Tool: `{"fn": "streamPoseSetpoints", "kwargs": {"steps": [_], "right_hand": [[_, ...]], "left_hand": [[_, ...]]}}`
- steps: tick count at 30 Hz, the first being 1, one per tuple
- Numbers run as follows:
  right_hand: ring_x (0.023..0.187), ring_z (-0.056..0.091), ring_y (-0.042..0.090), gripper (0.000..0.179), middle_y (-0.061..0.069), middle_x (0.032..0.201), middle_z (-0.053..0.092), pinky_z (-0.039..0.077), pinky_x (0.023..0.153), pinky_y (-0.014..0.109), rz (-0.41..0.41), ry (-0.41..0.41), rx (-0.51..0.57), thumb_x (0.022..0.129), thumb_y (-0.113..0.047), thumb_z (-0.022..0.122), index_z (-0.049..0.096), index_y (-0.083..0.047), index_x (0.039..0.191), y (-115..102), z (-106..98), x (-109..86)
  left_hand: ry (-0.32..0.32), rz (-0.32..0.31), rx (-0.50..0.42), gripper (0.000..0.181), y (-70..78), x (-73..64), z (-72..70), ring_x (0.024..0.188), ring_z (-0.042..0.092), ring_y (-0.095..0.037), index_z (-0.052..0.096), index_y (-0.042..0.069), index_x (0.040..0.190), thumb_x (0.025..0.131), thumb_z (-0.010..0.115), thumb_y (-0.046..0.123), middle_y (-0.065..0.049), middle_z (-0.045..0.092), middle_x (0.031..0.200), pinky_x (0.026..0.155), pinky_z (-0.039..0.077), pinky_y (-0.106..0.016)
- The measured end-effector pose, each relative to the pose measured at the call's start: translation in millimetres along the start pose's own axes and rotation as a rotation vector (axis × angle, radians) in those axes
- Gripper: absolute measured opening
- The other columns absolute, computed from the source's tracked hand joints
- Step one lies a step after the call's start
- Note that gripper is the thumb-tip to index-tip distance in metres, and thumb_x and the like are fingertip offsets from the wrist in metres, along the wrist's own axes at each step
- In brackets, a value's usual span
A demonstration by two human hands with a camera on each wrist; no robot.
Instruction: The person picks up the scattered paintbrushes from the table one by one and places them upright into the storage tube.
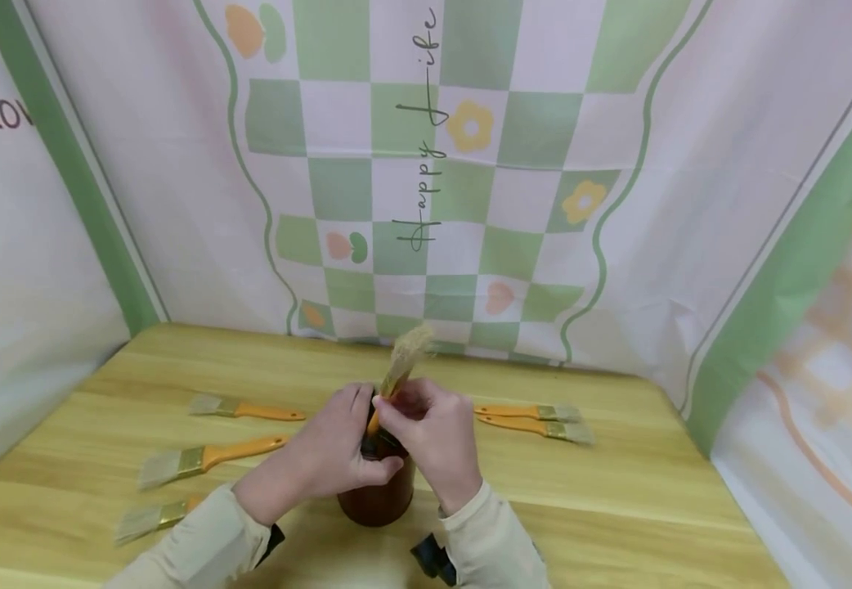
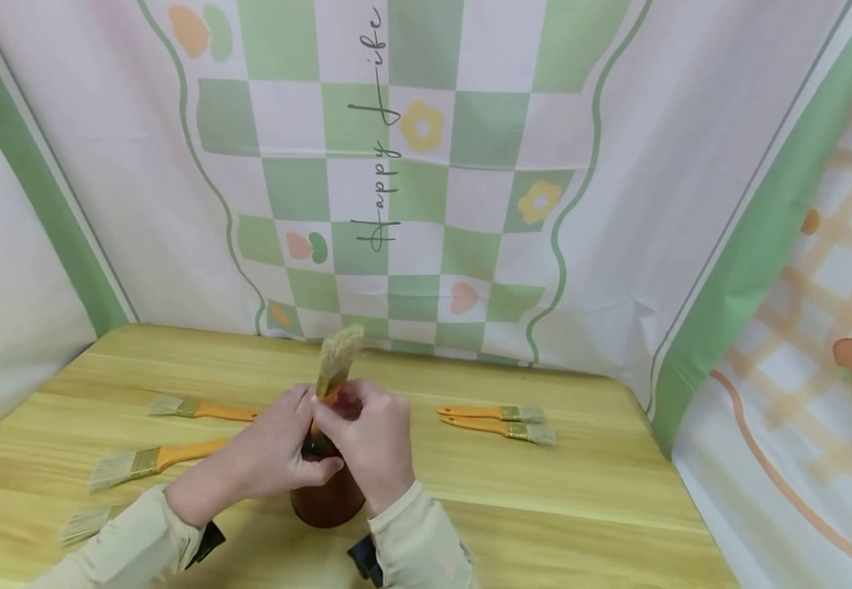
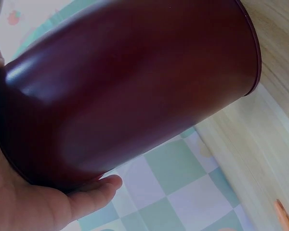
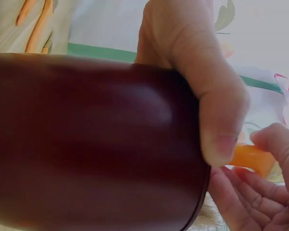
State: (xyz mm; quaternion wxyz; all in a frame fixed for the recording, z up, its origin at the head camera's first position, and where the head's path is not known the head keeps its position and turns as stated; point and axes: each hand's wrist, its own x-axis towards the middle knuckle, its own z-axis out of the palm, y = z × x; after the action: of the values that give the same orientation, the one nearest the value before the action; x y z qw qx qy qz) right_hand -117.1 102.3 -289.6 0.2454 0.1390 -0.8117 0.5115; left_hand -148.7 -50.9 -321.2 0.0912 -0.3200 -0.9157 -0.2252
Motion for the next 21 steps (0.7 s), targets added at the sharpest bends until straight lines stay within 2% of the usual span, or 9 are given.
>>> {"fn": "streamPoseSetpoints", "kwargs": {"steps": [3,6,11,15,21], "right_hand": [[0.059,0.065,0.010,0.014,0.006,0.067,0.070,0.052,0.055,0.018,0.039,-0.019,-0.059,0.079,-0.017,0.077,0.071,-0.005,0.075,-3,-1,0.5],[0.061,0.068,0.012,0.018,0.008,0.069,0.071,0.053,0.055,0.018,0.072,-0.043,-0.111,0.077,-0.019,0.079,0.073,-0.003,0.082,-6,-2,1.1],[0.068,0.071,0.017,0.027,0.011,0.078,0.074,0.055,0.060,0.020,0.131,-0.021,-0.102,0.075,-0.019,0.082,0.073,0.001,0.091,-10,-6,-0.3],[0.068,0.071,0.018,0.022,0.012,0.079,0.074,0.055,0.060,0.018,0.110,-0.003,-0.073,0.074,-0.013,0.081,0.073,0.001,0.089,-12,-7,-2.1],[0.067,0.071,0.018,0.016,0.013,0.077,0.073,0.053,0.061,0.013,0.042,-0.033,-0.074,0.076,-0.007,0.078,0.073,0.003,0.088,-15,-5,-5.6]], "left_hand": [[0.004,-0.001,0.004,0.071,0.4,-0.1,-0.1,0.099,0.054,-0.024,0.050,-0.004,0.119,0.077,0.065,0.052,-0.016,0.056,0.113,0.087,0.051,-0.038],[-0.006,-0.023,-0.025,0.074,0.9,0.1,-0.4,0.104,0.055,-0.026,0.048,-0.003,0.126,0.078,0.066,0.050,-0.017,0.056,0.118,0.089,0.051,-0.040],[-0.026,-0.050,-0.036,0.085,2.0,0.0,-0.5,0.115,0.054,-0.034,0.042,-0.010,0.134,0.078,0.066,0.049,-0.025,0.052,0.129,0.095,0.049,-0.044],[-0.022,-0.049,-0.023,0.089,2.3,-1.2,-1.7,0.117,0.053,-0.036,0.041,-0.013,0.134,0.078,0.066,0.051,-0.027,0.051,0.130,0.097,0.049,-0.045],[-0.033,-0.053,-0.023,0.092,1.5,-2.1,-2.6,0.118,0.053,-0.037,0.040,-0.014,0.135,0.079,0.065,0.054,-0.028,0.050,0.131,0.097,0.049,-0.046]]}}
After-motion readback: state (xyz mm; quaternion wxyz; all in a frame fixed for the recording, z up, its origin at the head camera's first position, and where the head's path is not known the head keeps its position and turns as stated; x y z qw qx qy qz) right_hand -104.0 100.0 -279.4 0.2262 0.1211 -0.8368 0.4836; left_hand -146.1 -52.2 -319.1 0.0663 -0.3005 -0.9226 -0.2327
